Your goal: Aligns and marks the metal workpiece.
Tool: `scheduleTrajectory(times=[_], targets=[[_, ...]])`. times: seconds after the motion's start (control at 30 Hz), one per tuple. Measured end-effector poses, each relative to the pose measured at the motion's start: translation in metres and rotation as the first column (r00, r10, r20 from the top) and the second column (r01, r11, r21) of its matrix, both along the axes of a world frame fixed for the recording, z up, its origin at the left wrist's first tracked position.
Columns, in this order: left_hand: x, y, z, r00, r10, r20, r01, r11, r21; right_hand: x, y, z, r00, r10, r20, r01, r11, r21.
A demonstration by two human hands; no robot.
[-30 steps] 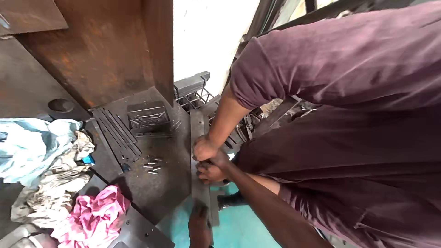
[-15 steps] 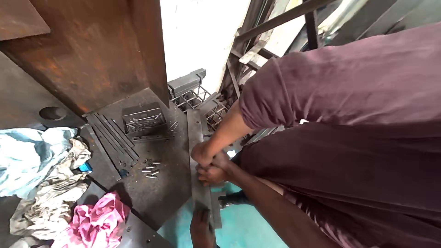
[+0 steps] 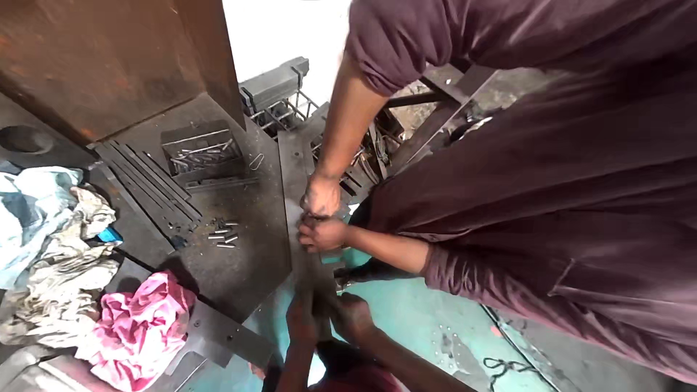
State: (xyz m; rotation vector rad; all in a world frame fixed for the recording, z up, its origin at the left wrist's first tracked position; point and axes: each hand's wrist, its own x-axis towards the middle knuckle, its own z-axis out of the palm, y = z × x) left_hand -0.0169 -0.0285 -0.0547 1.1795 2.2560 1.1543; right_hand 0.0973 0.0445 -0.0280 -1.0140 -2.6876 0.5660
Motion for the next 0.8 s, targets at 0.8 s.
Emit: scheduleTrajectory(times=[0.8], targets=[[-0.018, -0.006, -0.008, 0.838, 0.356, 0.413, -0.296, 0.933, -0.203, -0.028, 0.028, 0.005, 0.937, 0.283, 0.202, -0.240, 0.947, -0.216]])
